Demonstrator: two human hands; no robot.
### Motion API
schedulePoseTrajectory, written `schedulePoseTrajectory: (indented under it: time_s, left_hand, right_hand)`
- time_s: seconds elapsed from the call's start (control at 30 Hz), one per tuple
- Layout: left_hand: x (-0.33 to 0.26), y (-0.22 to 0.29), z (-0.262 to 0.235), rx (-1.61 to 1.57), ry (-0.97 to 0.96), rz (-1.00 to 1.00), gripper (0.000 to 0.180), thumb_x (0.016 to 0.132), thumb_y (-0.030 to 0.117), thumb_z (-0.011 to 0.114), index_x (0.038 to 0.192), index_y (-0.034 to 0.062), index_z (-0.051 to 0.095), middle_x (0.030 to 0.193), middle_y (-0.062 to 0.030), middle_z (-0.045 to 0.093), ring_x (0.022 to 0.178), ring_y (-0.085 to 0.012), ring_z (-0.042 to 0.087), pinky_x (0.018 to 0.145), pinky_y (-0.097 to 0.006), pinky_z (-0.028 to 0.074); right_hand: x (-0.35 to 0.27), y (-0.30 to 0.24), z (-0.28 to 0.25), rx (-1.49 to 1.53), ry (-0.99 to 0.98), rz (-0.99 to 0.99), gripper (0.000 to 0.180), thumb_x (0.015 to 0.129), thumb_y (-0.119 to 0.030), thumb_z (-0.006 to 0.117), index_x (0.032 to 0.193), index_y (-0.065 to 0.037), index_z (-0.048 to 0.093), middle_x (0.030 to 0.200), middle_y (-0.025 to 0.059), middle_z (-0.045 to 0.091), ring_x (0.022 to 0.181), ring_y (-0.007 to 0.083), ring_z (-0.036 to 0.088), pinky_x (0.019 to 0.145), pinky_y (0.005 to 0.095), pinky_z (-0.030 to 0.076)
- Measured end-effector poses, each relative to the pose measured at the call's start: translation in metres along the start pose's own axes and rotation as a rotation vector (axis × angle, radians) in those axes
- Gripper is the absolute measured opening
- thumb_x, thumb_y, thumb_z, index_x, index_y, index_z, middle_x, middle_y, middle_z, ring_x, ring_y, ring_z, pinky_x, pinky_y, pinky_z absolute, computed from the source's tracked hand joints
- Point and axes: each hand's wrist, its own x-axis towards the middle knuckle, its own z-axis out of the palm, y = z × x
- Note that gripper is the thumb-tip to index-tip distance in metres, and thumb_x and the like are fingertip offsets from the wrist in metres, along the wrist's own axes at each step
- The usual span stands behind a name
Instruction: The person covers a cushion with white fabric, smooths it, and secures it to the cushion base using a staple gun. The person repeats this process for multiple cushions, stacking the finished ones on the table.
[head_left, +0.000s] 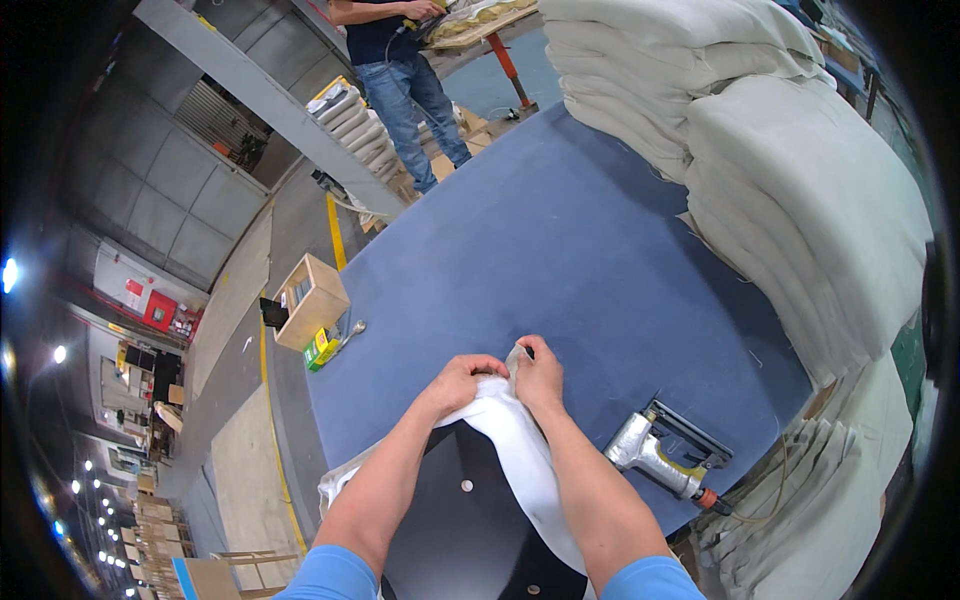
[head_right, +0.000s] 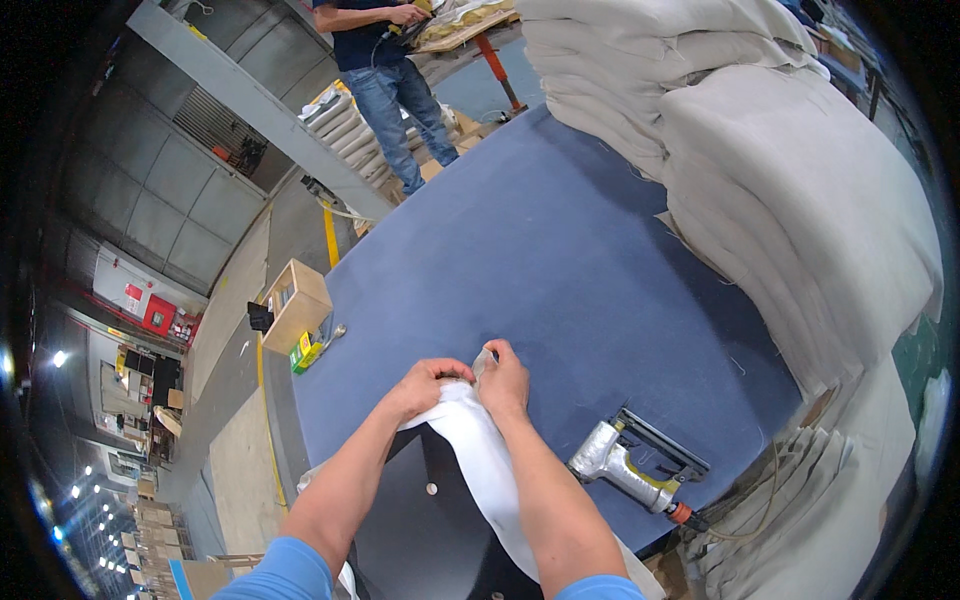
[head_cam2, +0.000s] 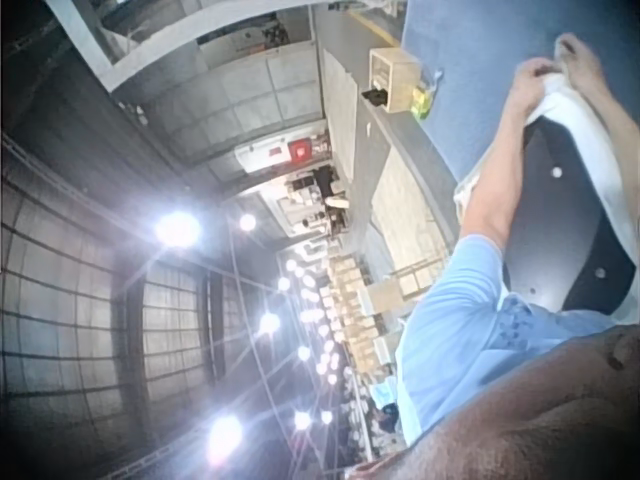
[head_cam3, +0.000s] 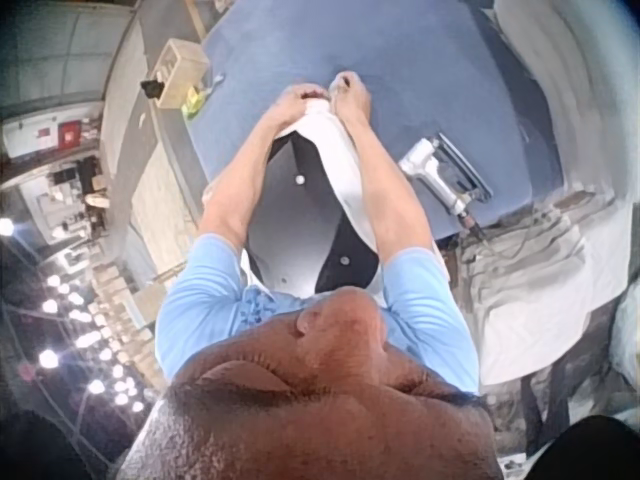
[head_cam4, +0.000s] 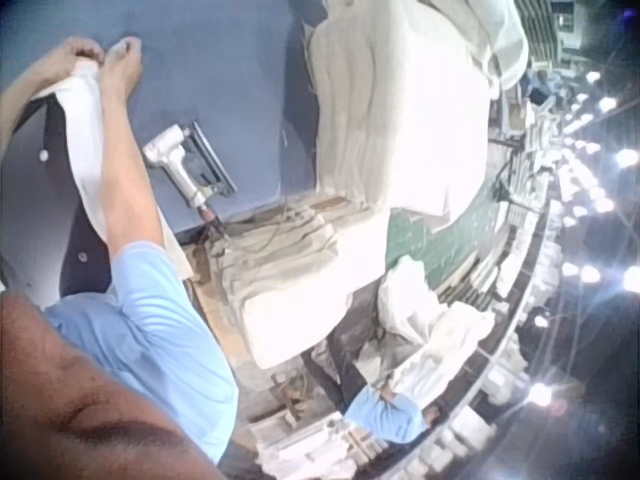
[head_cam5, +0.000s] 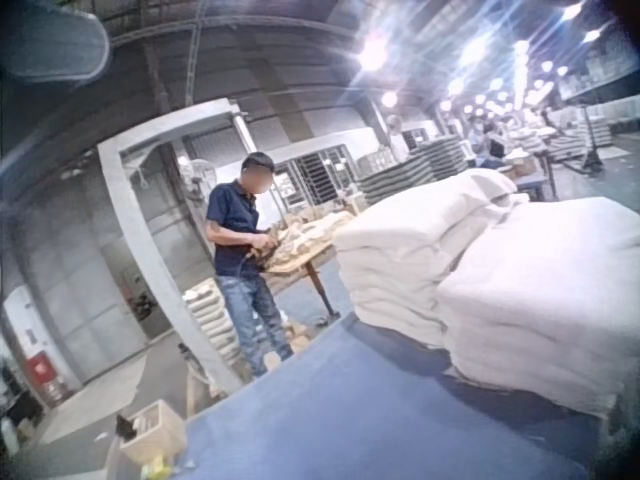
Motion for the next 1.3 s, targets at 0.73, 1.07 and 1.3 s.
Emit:
schedulePoseTrajectory:
  time_s: [0.73,1.07,1.3]
  left_hand:
    - [-0.037,-0.040,0.014,0.214,0.375,0.562,0.014,0.085,0.004,0.062,0.084,0.0062,0.076,0.109,-0.0068,0.069,0.109,-0.0269,0.061,0.096,-0.036,0.048]
    - [-0.013,0.020,0.013,0.366,0.255,-0.196,0.027,0.096,0.027,0.066,0.088,0.0023,0.074,0.087,-0.0092,0.068,0.074,-0.0232,0.062,0.074,-0.037,0.052]
    - [0.000,-0.003,0.012,0.319,0.234,0.011,0.023,0.091,0.014,0.071,0.111,0.0038,0.068,0.085,-0.0046,0.066,0.078,-0.0165,0.062,0.072,-0.034,0.051]
  right_hand:
    - [-0.004,0.012,-0.006,-0.071,-0.239,-0.418,0.038,0.091,0.013,0.052,0.112,-0.011,0.074,0.103,0.0155,0.067,0.096,0.0337,0.069,0.086,0.0415,0.055]
    - [-0.001,0.011,-0.008,-0.192,-0.333,-0.434,0.029,0.083,0.009,0.063,0.102,-0.007,0.076,0.107,0.0164,0.067,0.102,0.0353,0.069,0.088,0.0453,0.054]
    - [0.010,0.014,-0.004,-0.129,-0.202,-0.373,0.025,0.083,0.009,0.058,0.095,-0.004,0.076,0.098,0.0173,0.071,0.092,0.0358,0.070,0.083,0.0432,0.054]
